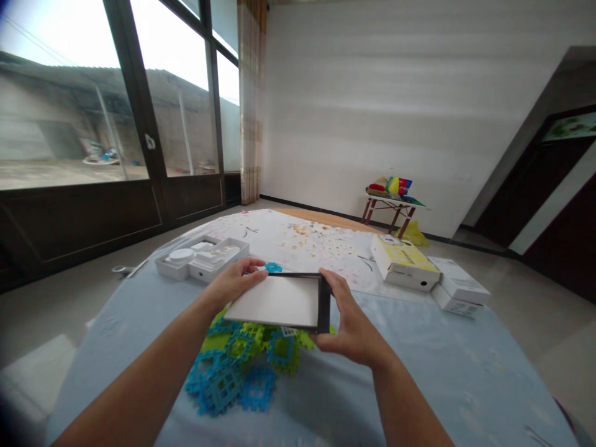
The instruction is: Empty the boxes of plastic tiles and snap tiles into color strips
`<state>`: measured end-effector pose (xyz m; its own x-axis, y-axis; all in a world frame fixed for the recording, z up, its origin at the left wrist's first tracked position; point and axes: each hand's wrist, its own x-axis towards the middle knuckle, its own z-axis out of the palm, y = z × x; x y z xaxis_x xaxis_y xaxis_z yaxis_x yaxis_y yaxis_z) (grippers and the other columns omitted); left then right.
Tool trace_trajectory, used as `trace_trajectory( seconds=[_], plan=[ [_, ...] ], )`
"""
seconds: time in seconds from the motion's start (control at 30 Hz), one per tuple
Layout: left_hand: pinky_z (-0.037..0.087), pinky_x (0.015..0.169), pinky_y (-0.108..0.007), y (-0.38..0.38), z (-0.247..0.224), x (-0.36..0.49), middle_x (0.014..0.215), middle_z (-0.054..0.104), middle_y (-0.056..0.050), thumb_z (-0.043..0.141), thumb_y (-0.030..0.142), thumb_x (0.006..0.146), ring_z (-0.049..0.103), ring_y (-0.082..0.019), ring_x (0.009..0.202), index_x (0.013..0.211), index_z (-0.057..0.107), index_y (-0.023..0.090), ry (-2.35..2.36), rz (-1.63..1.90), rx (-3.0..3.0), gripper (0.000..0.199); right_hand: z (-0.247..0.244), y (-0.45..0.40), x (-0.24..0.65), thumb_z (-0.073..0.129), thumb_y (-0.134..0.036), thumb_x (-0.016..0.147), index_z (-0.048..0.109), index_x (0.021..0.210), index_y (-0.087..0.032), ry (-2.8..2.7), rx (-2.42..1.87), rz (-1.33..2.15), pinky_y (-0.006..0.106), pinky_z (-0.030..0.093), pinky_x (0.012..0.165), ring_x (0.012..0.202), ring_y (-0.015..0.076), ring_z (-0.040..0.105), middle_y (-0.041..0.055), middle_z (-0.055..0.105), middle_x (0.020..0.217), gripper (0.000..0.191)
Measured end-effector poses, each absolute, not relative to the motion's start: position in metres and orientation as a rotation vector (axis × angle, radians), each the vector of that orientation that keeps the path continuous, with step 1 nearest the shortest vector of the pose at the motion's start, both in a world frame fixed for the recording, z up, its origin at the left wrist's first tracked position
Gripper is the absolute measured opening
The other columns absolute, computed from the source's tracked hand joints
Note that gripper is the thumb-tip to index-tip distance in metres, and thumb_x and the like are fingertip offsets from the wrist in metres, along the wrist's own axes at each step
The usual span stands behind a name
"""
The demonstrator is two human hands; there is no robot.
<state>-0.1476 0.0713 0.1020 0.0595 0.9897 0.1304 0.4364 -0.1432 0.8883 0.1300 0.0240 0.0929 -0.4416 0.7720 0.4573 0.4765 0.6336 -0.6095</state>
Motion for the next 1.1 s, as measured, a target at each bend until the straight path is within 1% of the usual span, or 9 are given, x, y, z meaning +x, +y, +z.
trace_trajectory(
  seconds=[0.2, 0.33, 0.4, 0.5, 0.63, 0.73, 0.9, 1.0, 1.1],
  plan=[
    [0.043, 0.082, -0.034, 0.078, 0.102, -0.156, 0.101, 0.065, -0.009, 0.051, 0.062, 0.07, 0.058, -0.022, 0.09, 0.105, 0.059, 0.014, 1.538, 1.121, 1.702, 0.06, 0.092, 0.026, 0.133, 0.071, -0.021, 0.059, 0.016, 0.14, -0.03, -2.033, -0.963, 0.643, 0.045, 0.024, 0.108, 0.134, 0.027, 0.02, 0.0067, 0.02, 0.144, 0.099],
    [0.038, 0.094, -0.037, 0.075, 0.109, -0.162, 0.112, 0.061, -0.01, 0.046, 0.061, 0.074, 0.054, -0.024, 0.105, 0.112, 0.055, 0.014, 1.46, 1.098, 1.675, 0.061, 0.089, 0.031, 0.135, 0.072, -0.021, 0.059, 0.018, 0.14, -0.03, -1.959, -0.902, 0.737, 0.045, 0.023, 0.108, 0.134, 0.0259, 0.021, 0.0063, 0.021, 0.144, 0.098],
    [0.037, 0.096, -0.038, 0.072, 0.112, -0.165, 0.126, 0.053, -0.013, 0.049, 0.059, 0.074, 0.048, -0.025, 0.114, 0.122, 0.048, 0.014, 1.395, 1.07, 1.741, 0.066, 0.088, 0.033, 0.136, 0.072, -0.021, 0.059, 0.019, 0.139, -0.03, -1.925, -0.88, 0.775, 0.045, 0.023, 0.108, 0.133, 0.0255, 0.023, 0.0064, 0.021, 0.144, 0.097],
    [0.035, 0.099, -0.039, 0.064, 0.116, -0.17, 0.141, 0.035, -0.015, 0.065, 0.054, 0.064, 0.036, -0.027, 0.126, 0.137, 0.028, 0.018, 1.249, 0.937, 1.977, 0.089, 0.087, 0.034, 0.138, 0.073, -0.021, 0.059, 0.019, 0.139, -0.03, -1.898, -0.883, 0.799, 0.044, 0.024, 0.108, 0.132, 0.0258, 0.026, 0.0069, 0.022, 0.144, 0.097],
    [0.023, 0.107, -0.045, 0.055, 0.116, -0.17, 0.146, 0.026, -0.012, 0.074, 0.055, 0.05, 0.023, -0.029, 0.133, 0.141, 0.016, 0.026, 1.186, 0.696, 2.31, 0.112, 0.087, 0.034, 0.14, 0.073, -0.021, 0.058, 0.021, 0.139, -0.031, -1.892, -0.895, 0.806, 0.045, 0.026, 0.107, 0.131, 0.0268, 0.028, 0.0068, 0.024, 0.144, 0.097],
    [0.016, 0.107, -0.05, 0.051, 0.113, -0.164, 0.147, 0.025, -0.012, 0.073, 0.058, 0.047, 0.017, -0.033, 0.134, 0.141, 0.017, 0.027, 1.264, 0.595, 2.505, 0.114, 0.087, 0.033, 0.141, 0.073, -0.021, 0.057, 0.021, 0.139, -0.031, -1.893, -0.896, 0.816, 0.046, 0.028, 0.106, 0.132, 0.0277, 0.027, 0.0069, 0.023, 0.144, 0.097],
    [0.0, 0.106, -0.055, 0.049, 0.114, -0.152, 0.146, 0.028, -0.01, 0.07, 0.057, 0.053, 0.011, -0.035, 0.135, 0.141, 0.016, 0.027, 1.356, 0.412, 2.674, 0.108, 0.087, 0.032, 0.14, 0.072, -0.02, 0.057, 0.021, 0.139, -0.031, -1.908, -0.909, 0.789, 0.047, 0.029, 0.105, 0.13, 0.0286, 0.029, 0.0074, 0.023, 0.144, 0.097],
    [-0.003, 0.106, -0.055, 0.052, 0.119, -0.146, 0.143, 0.033, -0.01, 0.067, 0.057, 0.055, 0.017, -0.034, 0.133, 0.141, 0.015, 0.025, 1.329, 0.335, 2.734, 0.106, 0.086, 0.032, 0.139, 0.071, -0.019, 0.058, 0.021, 0.139, -0.031, -1.913, -0.909, 0.789, 0.046, 0.029, 0.105, 0.13, 0.0282, 0.029, 0.007, 0.023, 0.144, 0.096],
    [0.009, 0.107, -0.05, 0.058, 0.123, -0.144, 0.139, 0.038, -0.013, 0.067, 0.057, 0.053, 0.031, -0.033, 0.127, 0.141, 0.016, 0.022, 1.27, 0.275, 2.738, 0.108, 0.085, 0.033, 0.138, 0.072, -0.019, 0.059, 0.02, 0.139, -0.031, -1.907, -0.918, 0.813, 0.046, 0.029, 0.106, 0.131, 0.0275, 0.028, 0.0068, 0.021, 0.145, 0.096]
  ],
)
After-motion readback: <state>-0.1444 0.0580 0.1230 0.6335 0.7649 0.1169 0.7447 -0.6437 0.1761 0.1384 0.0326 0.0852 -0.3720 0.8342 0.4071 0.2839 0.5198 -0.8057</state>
